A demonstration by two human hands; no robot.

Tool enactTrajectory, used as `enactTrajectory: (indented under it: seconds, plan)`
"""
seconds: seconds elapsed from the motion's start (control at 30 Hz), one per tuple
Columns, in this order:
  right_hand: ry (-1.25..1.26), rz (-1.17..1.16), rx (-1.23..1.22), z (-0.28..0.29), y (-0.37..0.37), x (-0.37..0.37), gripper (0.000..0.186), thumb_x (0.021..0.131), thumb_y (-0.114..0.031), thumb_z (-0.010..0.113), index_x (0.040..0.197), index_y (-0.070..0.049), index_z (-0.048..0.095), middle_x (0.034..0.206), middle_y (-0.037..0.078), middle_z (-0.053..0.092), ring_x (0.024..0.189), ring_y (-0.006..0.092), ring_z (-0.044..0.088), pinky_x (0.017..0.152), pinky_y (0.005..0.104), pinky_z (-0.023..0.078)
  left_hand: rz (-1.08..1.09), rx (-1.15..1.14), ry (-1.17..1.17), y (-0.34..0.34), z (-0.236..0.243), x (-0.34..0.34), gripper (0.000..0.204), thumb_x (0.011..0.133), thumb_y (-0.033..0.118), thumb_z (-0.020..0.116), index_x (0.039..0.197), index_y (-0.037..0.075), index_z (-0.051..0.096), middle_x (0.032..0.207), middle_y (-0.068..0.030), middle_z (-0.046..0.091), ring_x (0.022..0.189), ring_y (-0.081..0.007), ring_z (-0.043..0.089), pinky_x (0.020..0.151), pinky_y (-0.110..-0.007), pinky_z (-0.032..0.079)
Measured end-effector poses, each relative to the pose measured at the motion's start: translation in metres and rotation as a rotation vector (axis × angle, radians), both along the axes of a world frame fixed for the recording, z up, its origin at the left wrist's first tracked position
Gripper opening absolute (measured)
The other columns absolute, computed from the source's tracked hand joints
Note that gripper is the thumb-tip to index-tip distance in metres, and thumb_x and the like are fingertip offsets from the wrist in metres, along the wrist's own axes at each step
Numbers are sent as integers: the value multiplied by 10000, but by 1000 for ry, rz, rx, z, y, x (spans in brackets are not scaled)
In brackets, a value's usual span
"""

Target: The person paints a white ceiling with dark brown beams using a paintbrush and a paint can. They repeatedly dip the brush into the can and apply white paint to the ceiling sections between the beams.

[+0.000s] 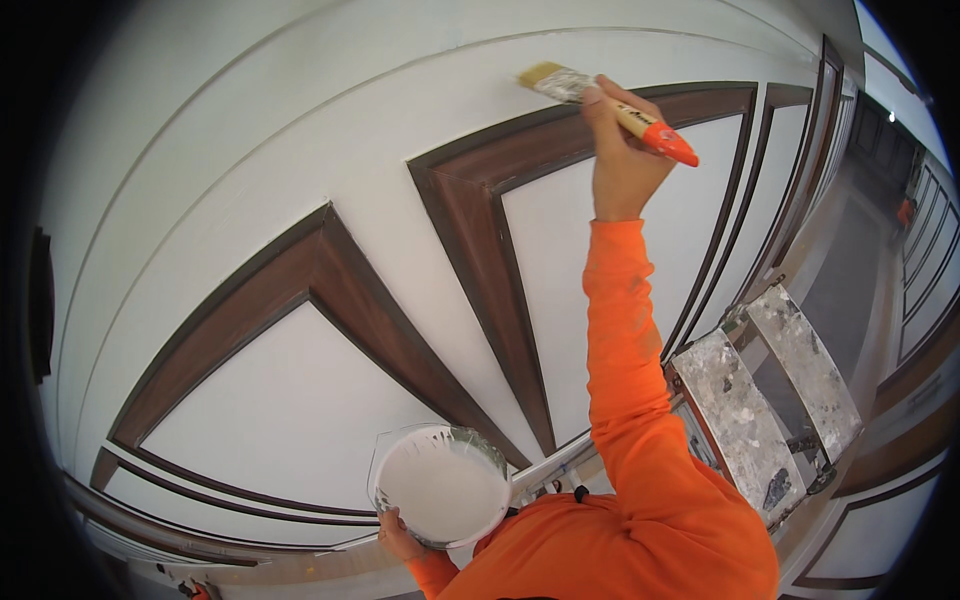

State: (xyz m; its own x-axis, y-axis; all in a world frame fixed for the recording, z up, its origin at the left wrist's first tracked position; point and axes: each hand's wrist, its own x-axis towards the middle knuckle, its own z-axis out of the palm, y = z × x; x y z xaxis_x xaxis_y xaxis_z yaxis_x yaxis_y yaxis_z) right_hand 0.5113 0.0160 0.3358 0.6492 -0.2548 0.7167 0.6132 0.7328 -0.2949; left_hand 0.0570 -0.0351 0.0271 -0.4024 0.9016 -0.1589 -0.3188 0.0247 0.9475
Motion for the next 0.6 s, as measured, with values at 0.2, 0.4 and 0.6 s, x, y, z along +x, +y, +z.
enactTrajectory:
  seconds: [0.2,0.4,0.6]
  plan:
    - [-39,386,-35,-11,15,-37,269,899,-52,778,1097,76,648,1112,193,704,995,208,701,879,350,631,29,17,-38,-3,-3,-1,286,851,135,591,614,96,437,640,26,394,601,-101,376,597,-282,335]
    - [-51,501,-121,-13,16,-29,234,913,-29,744,1096,67,635,1111,187,694,1011,233,702,885,392,649,17,-7,13,-1,-35,-22,86,848,93,573,766,68,561,667,49,415,596,-68,349,572,-255,293]
    - [-13,569,-185,-15,30,-12,217,913,-22,735,1092,50,637,1111,171,691,995,226,704,875,393,652,33,5,40,1,-40,-20,184,847,111,584,690,86,492,669,40,405,606,-89,372,590,-273,326]
